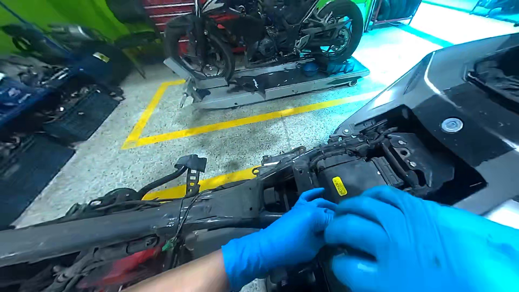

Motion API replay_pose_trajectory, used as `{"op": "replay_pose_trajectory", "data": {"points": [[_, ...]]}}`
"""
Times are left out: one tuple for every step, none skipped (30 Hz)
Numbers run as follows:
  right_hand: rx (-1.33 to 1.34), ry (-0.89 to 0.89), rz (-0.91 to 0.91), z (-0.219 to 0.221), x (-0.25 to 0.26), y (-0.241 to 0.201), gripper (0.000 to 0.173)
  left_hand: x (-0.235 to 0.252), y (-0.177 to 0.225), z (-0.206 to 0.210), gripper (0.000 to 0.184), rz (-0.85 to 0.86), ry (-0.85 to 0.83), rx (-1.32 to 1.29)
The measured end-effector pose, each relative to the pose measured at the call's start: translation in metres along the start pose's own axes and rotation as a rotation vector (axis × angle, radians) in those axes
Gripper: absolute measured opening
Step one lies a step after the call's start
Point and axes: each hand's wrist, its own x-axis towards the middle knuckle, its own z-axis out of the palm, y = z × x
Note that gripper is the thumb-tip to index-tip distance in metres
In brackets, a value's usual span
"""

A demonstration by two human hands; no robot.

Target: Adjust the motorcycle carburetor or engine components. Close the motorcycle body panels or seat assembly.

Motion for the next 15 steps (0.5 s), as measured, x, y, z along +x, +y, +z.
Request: {"op": "replay_pose_trajectory", "data": {"points": [[-0.049, -0.013, 0.033, -0.002, -0.001, 0.001, 0.029, 0.000, -0.001, 0.005, 0.012, 0.021, 0.073, 0.061], [-0.105, -0.049, 0.069, -0.006, 0.000, 0.002, 0.044, 0.000, -0.001, 0.010, 0.012, 0.021, 0.137, 0.126], [-0.165, -0.081, 0.094, -0.008, 0.001, 0.003, 0.052, 0.002, 0.002, 0.014, 0.018, -0.006, 0.184, 0.184], [-0.213, -0.109, 0.098, -0.007, 0.001, 0.004, 0.052, 0.003, 0.005, 0.017, 0.024, -0.037, 0.225, 0.228], [-0.218, -0.166, 0.096, -0.006, 0.000, 0.002, 0.046, 0.004, 0.001, 0.021, 0.030, -0.061, 0.226, 0.264], [-0.203, -0.213, 0.073, -0.006, 0.000, 0.001, 0.035, 0.004, -0.003, 0.022, 0.030, -0.053, 0.211, 0.268], [-0.172, -0.257, 0.043, -0.006, -0.001, 0.000, 0.031, 0.004, -0.004, 0.019, 0.027, -0.030, 0.175, 0.227], [-0.161, -0.270, 0.011, -0.005, -0.003, 0.001, 0.034, 0.001, 0.001, 0.011, 0.028, -0.020, 0.107, 0.168], [-0.182, -0.248, -0.012, -0.003, -0.006, 0.002, 0.037, -0.002, 0.008, 0.002, 0.028, -0.011, 0.059, 0.108], [-0.200, -0.231, -0.007, -0.001, -0.009, 0.002, 0.043, -0.005, 0.016, -0.005, 0.024, -0.005, 0.073, 0.061], [-0.186, -0.212, 0.022, 0.001, -0.011, 0.002, 0.049, -0.007, 0.017, -0.005, 0.019, -0.007, 0.110, 0.076], [-0.182, -0.190, 0.059, 0.003, -0.012, 0.001, 0.054, -0.006, 0.012, 0.001, 0.014, -0.013, 0.162, 0.125], [-0.187, -0.164, 0.091, 0.004, -0.011, 0.001, 0.053, -0.004, 0.003, 0.010, 0.015, -0.029, 0.206, 0.163], [-0.198, -0.131, 0.110, 0.006, -0.010, 0.002, 0.052, -0.002, -0.001, 0.016, 0.021, -0.052, 0.243, 0.177], [-0.216, -0.083, 0.112, 0.009, -0.009, 0.003, 0.050, 0.001, -0.002, 0.018, 0.025, -0.067, 0.255, 0.171]]}}
